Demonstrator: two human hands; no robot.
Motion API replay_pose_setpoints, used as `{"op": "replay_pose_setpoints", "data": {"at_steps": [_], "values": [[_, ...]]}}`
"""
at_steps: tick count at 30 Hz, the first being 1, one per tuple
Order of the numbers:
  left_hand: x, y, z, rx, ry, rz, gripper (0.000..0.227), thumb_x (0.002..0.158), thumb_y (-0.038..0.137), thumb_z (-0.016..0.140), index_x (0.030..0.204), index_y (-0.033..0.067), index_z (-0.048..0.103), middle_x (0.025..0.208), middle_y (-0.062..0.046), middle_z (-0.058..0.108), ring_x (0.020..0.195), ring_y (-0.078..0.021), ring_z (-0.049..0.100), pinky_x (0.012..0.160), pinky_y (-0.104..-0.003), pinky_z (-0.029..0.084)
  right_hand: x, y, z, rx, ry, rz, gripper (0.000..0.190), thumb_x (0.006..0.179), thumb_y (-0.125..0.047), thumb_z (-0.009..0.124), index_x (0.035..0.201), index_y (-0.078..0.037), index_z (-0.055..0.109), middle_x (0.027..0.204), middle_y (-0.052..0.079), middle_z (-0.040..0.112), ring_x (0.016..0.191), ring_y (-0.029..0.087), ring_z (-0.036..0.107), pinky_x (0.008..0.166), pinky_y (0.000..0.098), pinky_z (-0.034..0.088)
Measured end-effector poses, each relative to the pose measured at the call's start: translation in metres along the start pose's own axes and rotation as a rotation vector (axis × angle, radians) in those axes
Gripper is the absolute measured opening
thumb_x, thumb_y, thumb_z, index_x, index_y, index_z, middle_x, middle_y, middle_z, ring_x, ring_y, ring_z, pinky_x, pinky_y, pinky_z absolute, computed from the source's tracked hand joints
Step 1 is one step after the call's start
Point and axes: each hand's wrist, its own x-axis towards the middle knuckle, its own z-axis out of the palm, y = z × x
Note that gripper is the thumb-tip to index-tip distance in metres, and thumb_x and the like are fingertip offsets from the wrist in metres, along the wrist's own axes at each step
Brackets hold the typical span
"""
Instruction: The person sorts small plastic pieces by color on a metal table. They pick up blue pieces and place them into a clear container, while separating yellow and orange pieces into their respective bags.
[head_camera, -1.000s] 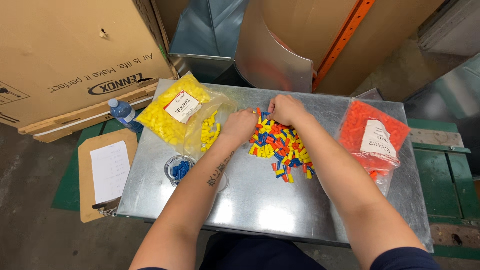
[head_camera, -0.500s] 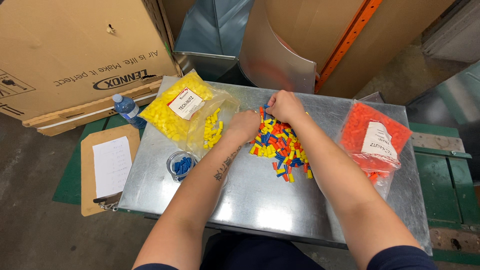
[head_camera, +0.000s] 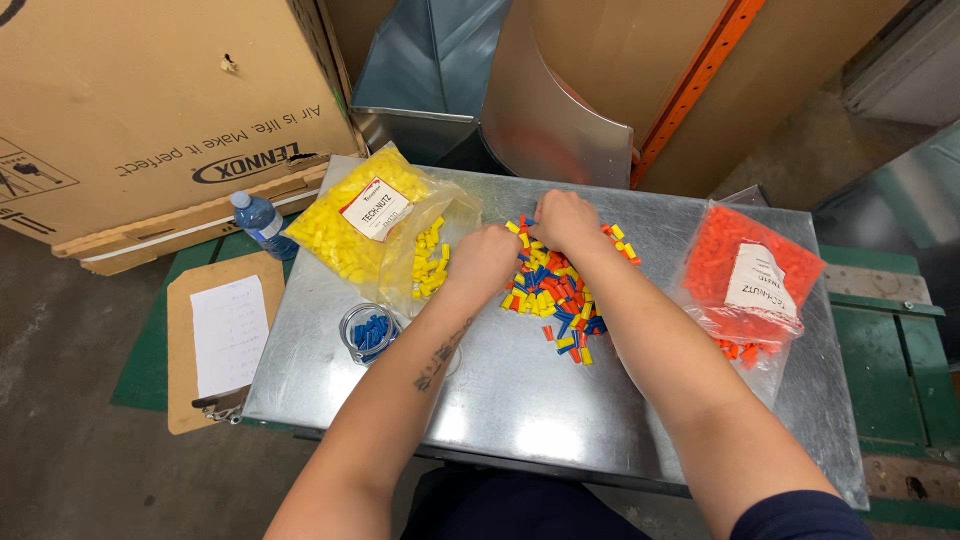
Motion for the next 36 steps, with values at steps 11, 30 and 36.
{"op": "replay_pose_setpoints", "data": {"at_steps": [11,30,36], "values": [[-0.168,-0.026,-0.102,-0.027,0.312,-0.284,0.012,0.095,0.021,0.075,0.102,0.0145,0.082,0.089,-0.009,0.071,0.092,-0.03,0.073,0.084,-0.042,0.061,-0.012,-0.018,-0.018,0.021,-0.076,0.026,0.025,0.08,-0.023,0.086,0.097,-0.005,0.083,0.113,0.03,0.075,0.117,0.05,0.07,0.098,0.055,0.057],[-0.239,-0.03,-0.115,-0.172,0.493,-0.34,0.019,0.094,0.021,0.078,0.11,0.0131,0.079,0.096,-0.006,0.072,0.093,-0.0251,0.07,0.083,-0.038,0.058,-0.013,-0.005,-0.009,0.146,-0.046,-0.023,0.022,0.079,-0.026,0.088,0.096,-0.012,0.084,0.097,0.013,0.079,0.108,0.038,0.074,0.092,0.0477,0.058],[-0.257,-0.029,-0.104,-0.279,0.579,-0.344,0.016,0.092,0.021,0.079,0.108,0.0157,0.079,0.095,-0.002,0.072,0.081,-0.0216,0.065,0.075,-0.037,0.058,-0.047,-0.015,-0.045,0.388,0.037,-0.086,0.023,0.084,-0.015,0.083,0.106,-0.007,0.08,0.099,0.015,0.08,0.098,0.034,0.076,0.094,0.0476,0.057]]}}
